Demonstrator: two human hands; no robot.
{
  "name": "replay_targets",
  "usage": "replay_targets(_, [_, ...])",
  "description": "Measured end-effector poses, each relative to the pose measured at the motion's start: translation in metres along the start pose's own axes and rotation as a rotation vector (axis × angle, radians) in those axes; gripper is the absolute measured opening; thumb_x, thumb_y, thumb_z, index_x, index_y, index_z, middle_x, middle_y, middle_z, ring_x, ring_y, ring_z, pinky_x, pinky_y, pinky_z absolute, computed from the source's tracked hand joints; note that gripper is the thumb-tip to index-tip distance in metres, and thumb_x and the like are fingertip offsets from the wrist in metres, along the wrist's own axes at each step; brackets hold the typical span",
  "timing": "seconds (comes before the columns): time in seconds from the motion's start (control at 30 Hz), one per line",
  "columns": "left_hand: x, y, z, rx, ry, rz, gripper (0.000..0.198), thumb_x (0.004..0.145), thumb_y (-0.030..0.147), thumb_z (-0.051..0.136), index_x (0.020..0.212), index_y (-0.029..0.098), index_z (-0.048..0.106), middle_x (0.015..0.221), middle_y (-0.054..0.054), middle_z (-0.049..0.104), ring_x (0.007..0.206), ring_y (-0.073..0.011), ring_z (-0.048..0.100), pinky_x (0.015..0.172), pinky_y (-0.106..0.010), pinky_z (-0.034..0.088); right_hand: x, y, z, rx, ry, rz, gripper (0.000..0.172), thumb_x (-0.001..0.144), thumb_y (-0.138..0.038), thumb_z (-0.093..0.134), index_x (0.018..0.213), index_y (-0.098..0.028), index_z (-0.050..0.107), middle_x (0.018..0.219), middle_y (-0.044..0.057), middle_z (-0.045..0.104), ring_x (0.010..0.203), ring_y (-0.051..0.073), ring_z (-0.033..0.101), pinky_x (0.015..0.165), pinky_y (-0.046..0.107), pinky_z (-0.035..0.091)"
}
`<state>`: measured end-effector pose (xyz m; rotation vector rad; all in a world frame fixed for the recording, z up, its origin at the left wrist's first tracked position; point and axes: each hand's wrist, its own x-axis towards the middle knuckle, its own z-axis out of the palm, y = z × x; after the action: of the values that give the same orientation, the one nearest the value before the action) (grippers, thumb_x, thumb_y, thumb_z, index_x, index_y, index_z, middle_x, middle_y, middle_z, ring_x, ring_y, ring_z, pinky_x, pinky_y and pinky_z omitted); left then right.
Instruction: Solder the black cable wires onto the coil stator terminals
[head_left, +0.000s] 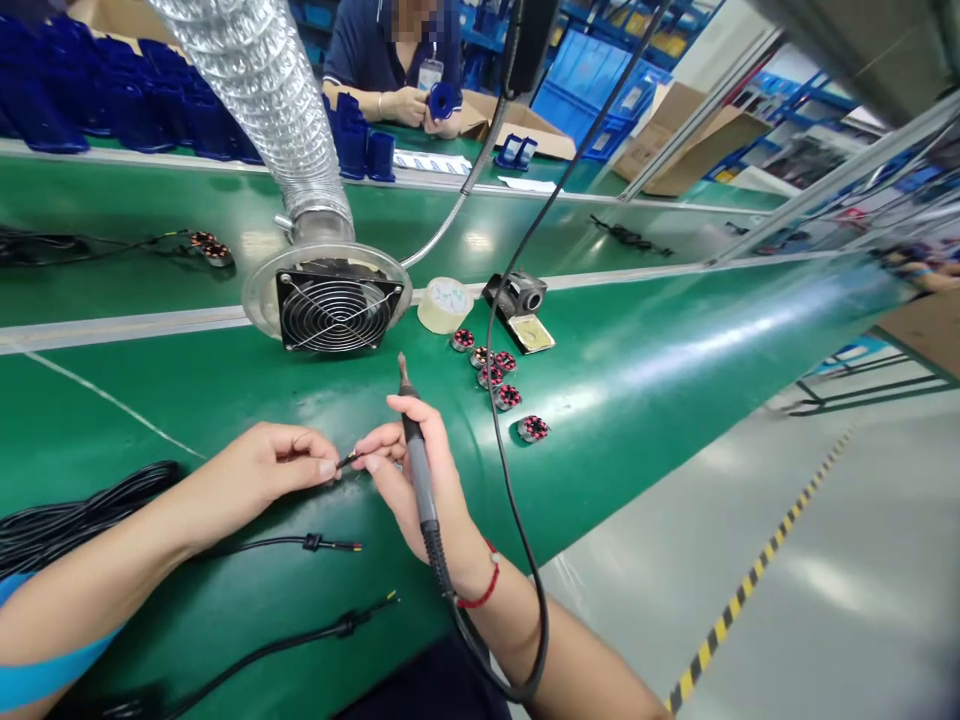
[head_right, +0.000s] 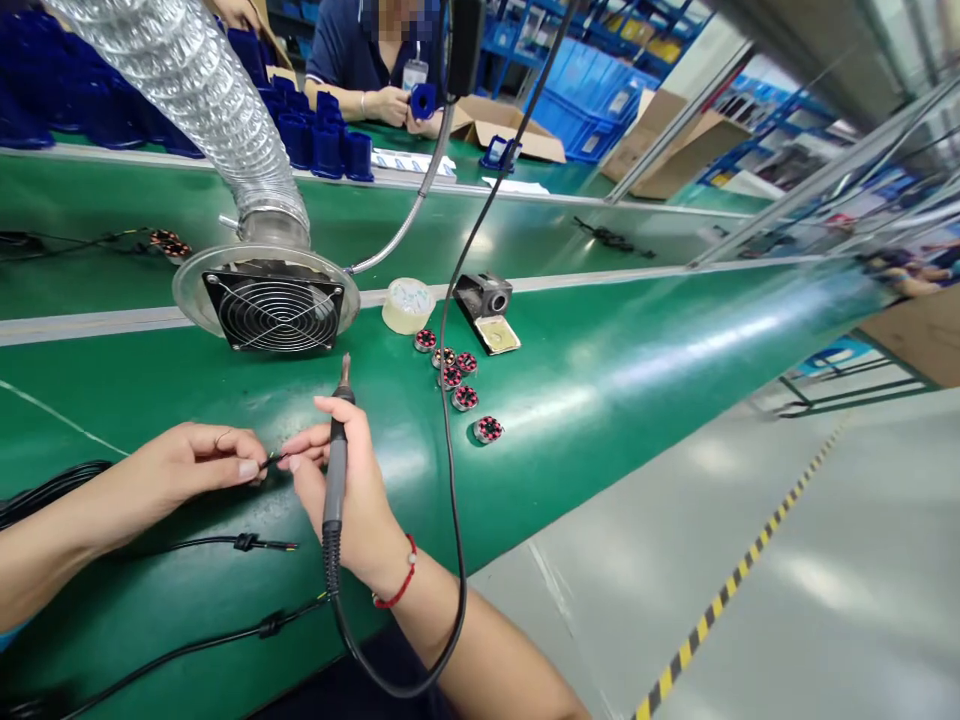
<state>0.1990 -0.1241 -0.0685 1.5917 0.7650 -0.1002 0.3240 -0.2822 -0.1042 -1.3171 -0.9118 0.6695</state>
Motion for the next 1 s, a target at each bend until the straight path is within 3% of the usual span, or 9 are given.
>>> replay_targets(0.17, [-0.001, 0.008, 0.001, -0.004, -0.006, -0.081, 0.042, 0.057, 0.061, 0.079, 0.063, 0.02, 0.07, 0.071, -0.003, 0.063, 0.074, -0.0194, 0.05, 0.074, -0.031, 0.039, -0.002, 0.008, 0.005, 0.056, 0.022, 0.007, 0.048, 0.096, -0.019, 0.059, 0.136, -0.031, 0.035, 0.103, 0.0, 0.07, 0.09, 0.014, 0.078, 0.087, 0.033, 0.066])
replay_targets(0.4, [0.0, 0.009, -0.002, 0.074, -0.074, -0.091, 0.046, 0.06, 0.065, 0.076, 0.06, 0.021, 0.068, 0.069, -0.003, 0.059, 0.073, -0.0198, 0.047, 0.074, -0.032, 0.039, 0.0, 0.011, 0.003, 0.069, 0.037, -0.045, 0.052, 0.094, -0.018, 0.06, 0.137, -0.032, 0.035, 0.104, 0.0, 0.073, 0.095, 0.014, 0.076, 0.09, 0.035, 0.065])
replay_targets(0.8, [0.005, -0.006, -0.004, 0.172, -0.119, -0.02, 0.053, 0.07, 0.072, 0.071, 0.072, 0.019, 0.075, 0.072, -0.003, 0.062, 0.07, -0.0179, 0.048, 0.064, -0.027, 0.038, 0.001, 0.008, 0.011, 0.03, -0.007, 0.008, 0.048, 0.089, -0.022, 0.059, 0.132, -0.031, 0.039, 0.091, -0.003, 0.068, 0.076, 0.012, 0.069, 0.074, 0.028, 0.062])
replay_targets(1.0, [0.004, -0.004, -0.013, 0.136, -0.184, 0.037, 0.049, 0.079, 0.068, 0.071, 0.069, 0.02, 0.07, 0.072, 0.0, 0.06, 0.073, -0.0164, 0.05, 0.07, -0.025, 0.043, 0.0, 0.015, 0.006, 0.126, -0.018, -0.068, 0.052, 0.091, -0.019, 0.063, 0.135, -0.031, 0.038, 0.107, 0.002, 0.072, 0.089, 0.014, 0.073, 0.082, 0.032, 0.063])
